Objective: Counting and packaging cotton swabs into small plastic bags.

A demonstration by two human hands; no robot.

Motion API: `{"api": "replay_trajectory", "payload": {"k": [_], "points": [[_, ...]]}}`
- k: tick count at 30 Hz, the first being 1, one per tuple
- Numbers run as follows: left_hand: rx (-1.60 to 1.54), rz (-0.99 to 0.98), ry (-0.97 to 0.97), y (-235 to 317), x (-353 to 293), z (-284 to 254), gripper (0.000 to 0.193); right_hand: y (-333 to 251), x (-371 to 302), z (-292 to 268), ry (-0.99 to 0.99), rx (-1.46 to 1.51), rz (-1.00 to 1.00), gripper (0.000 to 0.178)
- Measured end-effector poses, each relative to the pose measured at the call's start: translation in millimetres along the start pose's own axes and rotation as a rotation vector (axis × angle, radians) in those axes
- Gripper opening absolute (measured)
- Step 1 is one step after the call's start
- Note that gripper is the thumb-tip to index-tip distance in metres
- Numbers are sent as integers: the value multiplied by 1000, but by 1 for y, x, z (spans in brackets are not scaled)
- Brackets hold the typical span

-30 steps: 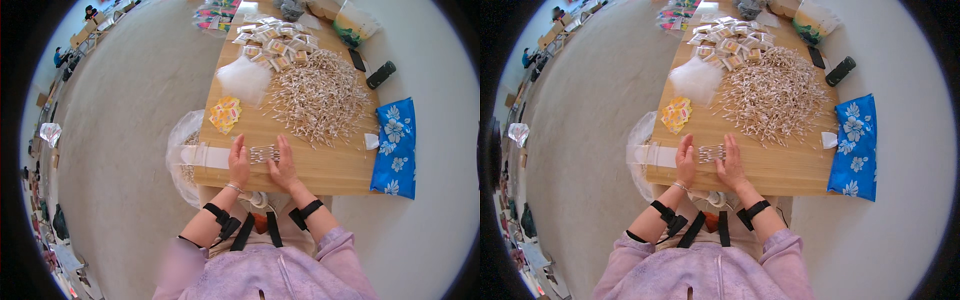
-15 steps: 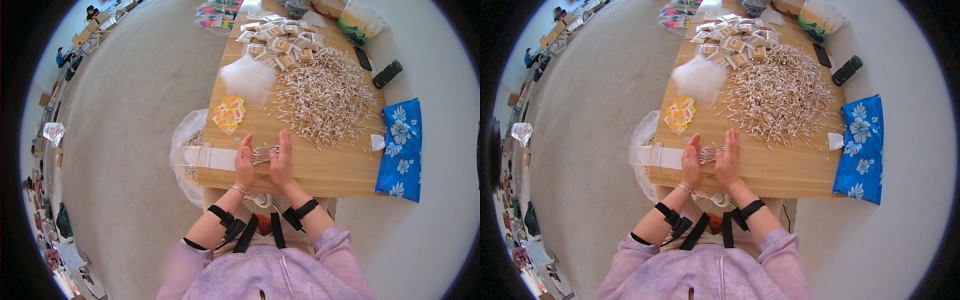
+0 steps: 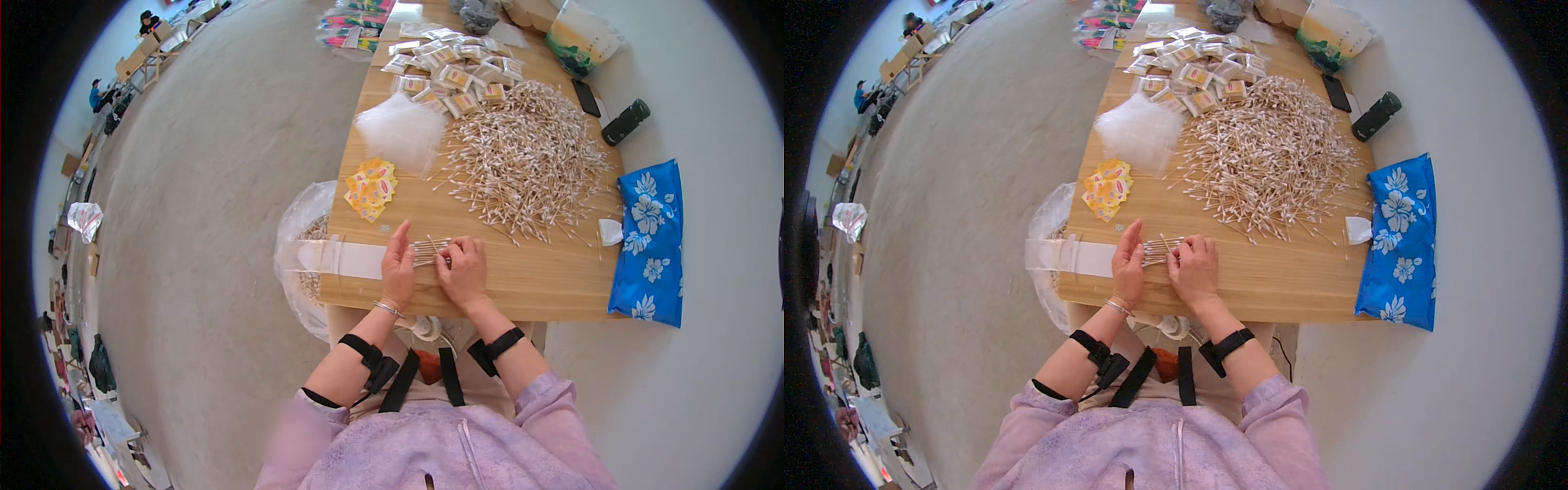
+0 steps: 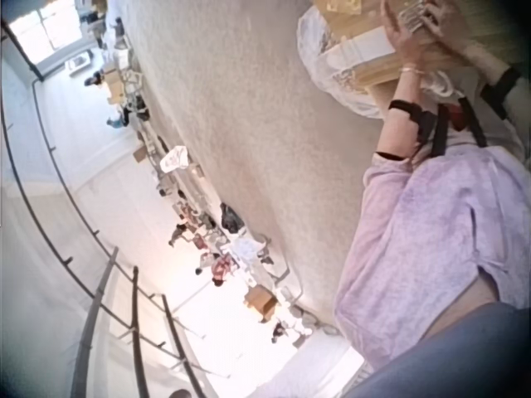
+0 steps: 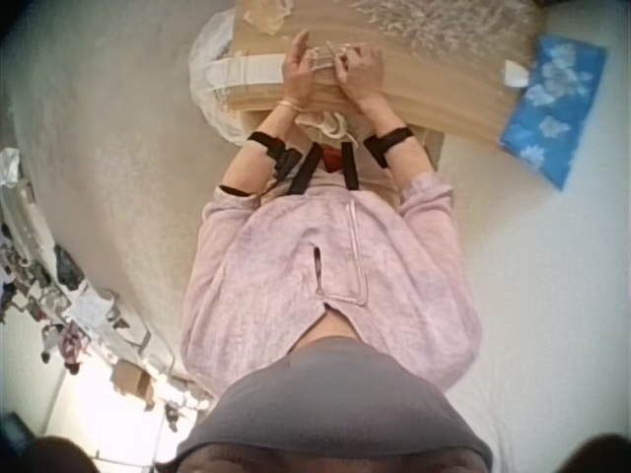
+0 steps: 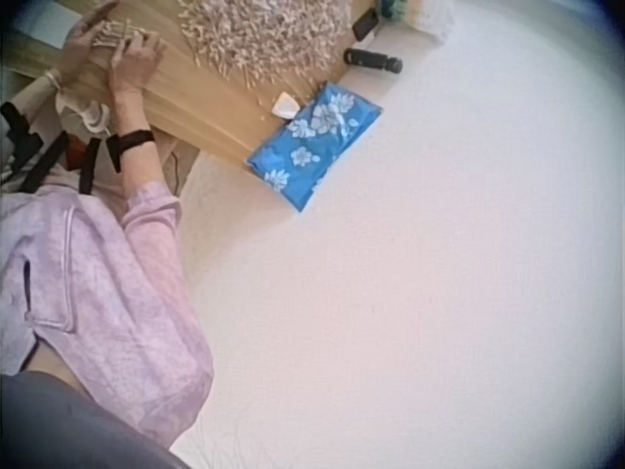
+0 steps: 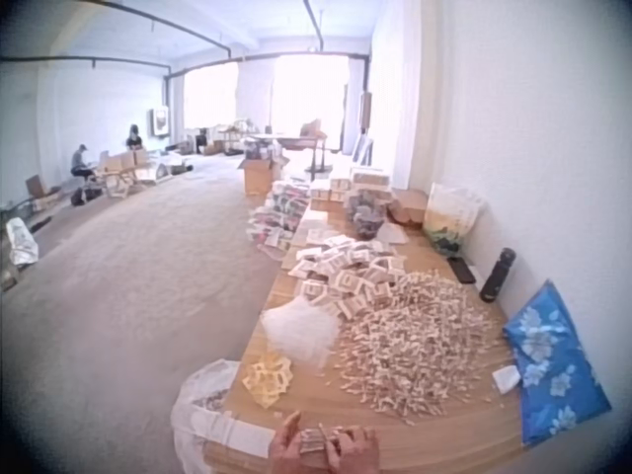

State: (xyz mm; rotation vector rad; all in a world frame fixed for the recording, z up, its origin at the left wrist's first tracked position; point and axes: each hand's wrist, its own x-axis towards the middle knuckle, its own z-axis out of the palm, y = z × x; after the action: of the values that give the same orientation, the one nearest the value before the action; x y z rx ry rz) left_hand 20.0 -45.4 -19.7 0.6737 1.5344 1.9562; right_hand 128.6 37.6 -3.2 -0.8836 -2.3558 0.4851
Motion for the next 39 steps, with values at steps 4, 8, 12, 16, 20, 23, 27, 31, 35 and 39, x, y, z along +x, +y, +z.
{"api": "replay_trajectory", "payload": {"k": [4, 8, 12, 16, 20, 23, 27, 31, 35, 39], "points": [[15, -39, 8, -1, 1, -3, 39, -1, 0, 2, 15, -8, 2, 11], [-154, -57, 63, -5, 3, -5, 38, 0, -7, -14, -40, 55, -110, 11], [-151, -48, 63, -5, 2, -5, 38, -2, -15, -18, -145, -85, -302, 15], [-159, -51, 66, -7, 4, -5, 38, -2, -14, -16, -131, -137, -309, 15], [-167, -51, 63, -8, 3, -6, 38, -10, -15, -21, -144, -148, -268, 32], [-199, -66, 60, -6, 3, -7, 38, -16, -11, -20, -157, -162, -211, 50], [-213, -86, 52, -4, 4, -3, 38, -3, -8, -4, -227, -371, -288, 68], [-206, -80, 60, -7, 2, -8, 38, -8, -29, -2, -382, -358, -308, 76], [-202, -56, 92, -7, 3, -4, 39, -16, -37, -11, -504, -352, -264, 83], [-192, -53, 83, -7, 2, -5, 38, -20, -27, -12, -547, -401, -257, 85]]}}
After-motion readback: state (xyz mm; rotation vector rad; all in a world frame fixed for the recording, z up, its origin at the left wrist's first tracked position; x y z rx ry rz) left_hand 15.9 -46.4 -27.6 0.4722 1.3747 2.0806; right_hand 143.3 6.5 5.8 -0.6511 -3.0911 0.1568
